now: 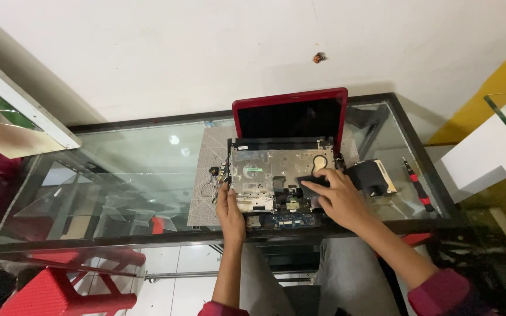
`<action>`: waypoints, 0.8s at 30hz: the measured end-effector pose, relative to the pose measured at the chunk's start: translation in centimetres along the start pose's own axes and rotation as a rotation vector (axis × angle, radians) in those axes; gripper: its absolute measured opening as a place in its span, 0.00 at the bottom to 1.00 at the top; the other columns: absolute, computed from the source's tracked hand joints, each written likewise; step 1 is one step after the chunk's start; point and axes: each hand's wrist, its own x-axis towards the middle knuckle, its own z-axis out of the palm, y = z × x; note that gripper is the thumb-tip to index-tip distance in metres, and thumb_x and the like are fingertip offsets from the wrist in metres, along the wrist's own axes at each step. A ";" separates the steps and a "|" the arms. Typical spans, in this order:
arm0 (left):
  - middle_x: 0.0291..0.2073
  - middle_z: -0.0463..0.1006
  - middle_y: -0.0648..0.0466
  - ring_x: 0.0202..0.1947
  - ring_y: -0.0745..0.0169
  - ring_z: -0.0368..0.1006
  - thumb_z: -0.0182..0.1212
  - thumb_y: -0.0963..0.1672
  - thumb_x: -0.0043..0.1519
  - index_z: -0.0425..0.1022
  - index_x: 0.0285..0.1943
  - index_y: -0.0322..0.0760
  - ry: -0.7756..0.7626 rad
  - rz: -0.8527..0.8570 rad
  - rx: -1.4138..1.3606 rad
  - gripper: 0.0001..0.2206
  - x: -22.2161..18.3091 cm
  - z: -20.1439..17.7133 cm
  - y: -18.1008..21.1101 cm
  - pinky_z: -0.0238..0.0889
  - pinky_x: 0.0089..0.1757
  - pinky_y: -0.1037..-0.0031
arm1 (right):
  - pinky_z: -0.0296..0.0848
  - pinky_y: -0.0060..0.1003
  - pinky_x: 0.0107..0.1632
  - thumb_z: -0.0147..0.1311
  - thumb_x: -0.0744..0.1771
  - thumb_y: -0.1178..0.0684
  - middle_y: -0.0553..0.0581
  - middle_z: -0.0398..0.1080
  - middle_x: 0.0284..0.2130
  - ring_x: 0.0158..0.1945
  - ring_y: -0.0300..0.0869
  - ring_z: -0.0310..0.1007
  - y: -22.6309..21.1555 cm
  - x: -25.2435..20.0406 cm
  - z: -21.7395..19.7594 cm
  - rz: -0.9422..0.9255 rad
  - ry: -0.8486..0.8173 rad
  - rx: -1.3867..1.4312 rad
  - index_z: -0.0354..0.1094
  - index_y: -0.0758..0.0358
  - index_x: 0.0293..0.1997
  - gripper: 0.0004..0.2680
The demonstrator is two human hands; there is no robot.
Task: Disassembling a laptop by removing internal screws with a screwdriver and prying off the keyboard and top cover assembly.
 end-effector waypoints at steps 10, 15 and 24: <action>0.52 0.76 0.35 0.59 0.38 0.70 0.48 0.43 0.71 0.70 0.62 0.26 -0.024 -0.028 0.051 0.15 -0.5 0.9 4.5 0.57 0.60 0.49 | 0.70 0.51 0.50 0.51 0.65 0.63 0.58 0.71 0.52 0.55 0.54 0.71 0.9 -0.6 -0.1 -0.232 -0.112 -0.124 0.76 0.48 0.56 0.17; 0.54 0.73 0.33 0.64 0.34 0.64 0.50 0.44 0.71 0.69 0.61 0.25 -0.021 0.009 0.051 0.15 -0.7 0.7 3.8 0.51 0.63 0.45 | 0.71 0.46 0.54 0.53 0.65 0.61 0.55 0.70 0.51 0.53 0.50 0.73 4.1 2.6 -0.8 -0.116 0.196 -0.256 0.74 0.46 0.60 0.18; 0.55 0.72 0.30 0.67 0.32 0.59 0.51 0.44 0.71 0.68 0.60 0.23 -0.020 0.025 0.060 0.15 -0.7 0.8 3.7 0.50 0.63 0.44 | 0.70 0.48 0.55 0.46 0.67 0.62 0.61 0.74 0.49 0.55 0.51 0.73 0.9 2.2 1.6 -0.186 -0.108 -0.169 0.76 0.46 0.57 0.16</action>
